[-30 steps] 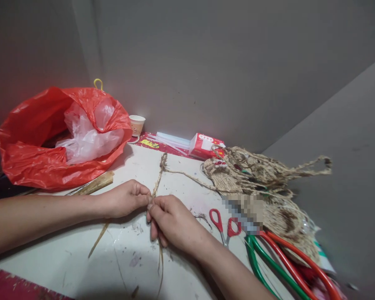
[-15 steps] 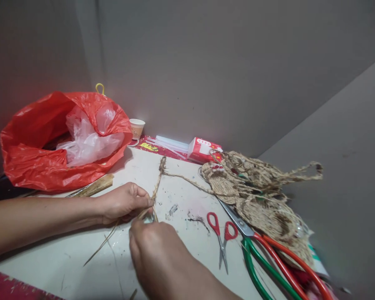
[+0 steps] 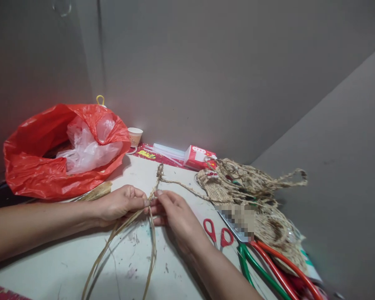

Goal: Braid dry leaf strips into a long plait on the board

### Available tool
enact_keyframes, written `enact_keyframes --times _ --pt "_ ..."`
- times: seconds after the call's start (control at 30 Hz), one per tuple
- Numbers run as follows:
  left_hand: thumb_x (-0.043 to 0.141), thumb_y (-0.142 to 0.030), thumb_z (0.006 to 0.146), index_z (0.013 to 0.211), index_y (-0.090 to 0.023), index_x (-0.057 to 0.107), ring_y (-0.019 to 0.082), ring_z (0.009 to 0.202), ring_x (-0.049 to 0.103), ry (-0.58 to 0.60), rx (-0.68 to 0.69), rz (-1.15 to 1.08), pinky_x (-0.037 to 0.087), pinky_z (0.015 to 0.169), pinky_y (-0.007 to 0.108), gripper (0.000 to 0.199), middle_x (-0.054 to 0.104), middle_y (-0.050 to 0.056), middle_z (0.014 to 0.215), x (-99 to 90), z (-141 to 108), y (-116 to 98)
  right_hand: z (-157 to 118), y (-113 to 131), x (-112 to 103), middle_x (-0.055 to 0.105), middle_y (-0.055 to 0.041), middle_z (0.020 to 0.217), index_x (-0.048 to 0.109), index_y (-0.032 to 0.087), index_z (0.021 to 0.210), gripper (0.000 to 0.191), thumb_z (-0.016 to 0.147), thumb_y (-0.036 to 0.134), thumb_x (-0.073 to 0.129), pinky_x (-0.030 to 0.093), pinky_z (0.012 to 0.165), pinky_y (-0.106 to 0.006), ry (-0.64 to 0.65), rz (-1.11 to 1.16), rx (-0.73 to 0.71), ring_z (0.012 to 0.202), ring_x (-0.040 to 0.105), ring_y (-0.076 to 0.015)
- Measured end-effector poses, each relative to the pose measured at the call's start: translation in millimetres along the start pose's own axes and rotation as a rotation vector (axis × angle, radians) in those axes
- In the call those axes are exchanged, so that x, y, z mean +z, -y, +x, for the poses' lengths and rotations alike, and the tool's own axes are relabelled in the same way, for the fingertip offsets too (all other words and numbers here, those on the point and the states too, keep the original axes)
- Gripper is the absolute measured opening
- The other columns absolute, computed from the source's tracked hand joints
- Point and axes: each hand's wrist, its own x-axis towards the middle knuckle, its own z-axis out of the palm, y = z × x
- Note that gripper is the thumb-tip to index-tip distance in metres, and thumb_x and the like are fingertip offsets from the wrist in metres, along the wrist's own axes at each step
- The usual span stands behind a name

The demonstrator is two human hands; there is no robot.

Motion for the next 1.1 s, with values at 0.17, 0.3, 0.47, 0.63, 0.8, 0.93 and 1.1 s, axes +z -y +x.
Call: enact_keyframes --times 0.17,0.3,0.47,0.63,0.8,0.93,1.1 --pt "0.061 -0.042 0.074 0.063 -0.012 0.054 0.008 0.052 0.046 0.041 0.087 0.060 0.033 0.052 0.020 0.033 0.055 0.000 0.057 0.2 1 2 -3 -7 4 0.038 0.0073 0.047 0.045 0.017 0.063 0.037 0.078 0.048 0.058 0.018 0.033 -0.015 0.251 0.012 0.172 0.037 0.022 -0.0027" --pt "0.060 -0.042 0.075 0.064 -0.011 0.057 0.008 0.057 0.047 0.107 0.090 0.135 0.036 0.058 0.020 0.033 0.058 0.001 0.063 -1.2 1 -3 0 -5 -7 0.027 0.0104 0.045 0.046 0.017 0.061 0.042 0.079 0.053 0.056 0.009 0.033 -0.016 0.326 -0.098 0.157 0.037 0.015 -0.0027" --pt "0.058 -0.030 0.075 0.064 -0.014 0.051 0.005 0.047 0.028 0.103 0.043 0.246 0.024 0.047 0.018 0.021 0.041 -0.007 0.050 -3.0 -1 -11 7 -8 -16 0.027 0.0108 0.045 0.036 0.018 0.057 0.045 0.076 0.050 0.062 0.005 0.034 -0.017 0.455 0.036 0.221 0.037 0.012 -0.0015" --pt "0.050 -0.029 0.078 0.067 -0.015 0.049 0.006 0.050 0.028 0.097 0.068 0.471 0.023 0.046 0.019 0.018 0.038 -0.006 0.056 -7.0 -1 -10 8 -12 -14 0.027 0.0115 0.043 0.035 0.018 0.056 0.044 0.073 0.042 0.067 0.004 0.034 -0.016 0.467 0.160 0.254 0.036 0.012 -0.0003" --pt "0.043 -0.026 0.079 0.072 -0.014 0.056 0.007 0.052 0.032 0.116 0.097 0.635 0.028 0.049 0.020 0.018 0.042 -0.005 0.059 -8.3 -5 -12 6 -13 -7 0.028 0.0114 0.039 0.046 0.015 0.055 0.037 0.071 0.040 0.068 0.004 0.033 -0.016 0.365 0.126 0.238 0.033 0.013 0.0002" --pt "0.040 -0.021 0.079 0.068 -0.015 0.053 0.007 0.050 0.034 0.132 0.031 0.633 0.029 0.048 0.019 0.018 0.042 -0.005 0.056 -3.0 -12 -21 3 -16 -1 0.028 0.0116 0.037 0.051 0.014 0.057 0.034 0.070 0.040 0.068 0.007 0.032 -0.017 0.266 0.089 0.178 0.032 0.014 -0.0004" --pt "0.032 -0.024 0.083 0.067 -0.018 0.044 0.010 0.039 0.041 0.094 -0.104 0.561 0.033 0.041 0.021 0.021 0.044 -0.004 0.046 7.7 -18 -20 -1 -20 7 0.027 0.0118 0.038 0.036 0.018 0.051 0.045 0.068 0.042 0.070 0.007 0.032 -0.017 0.194 0.153 0.150 0.032 0.014 0.0001"
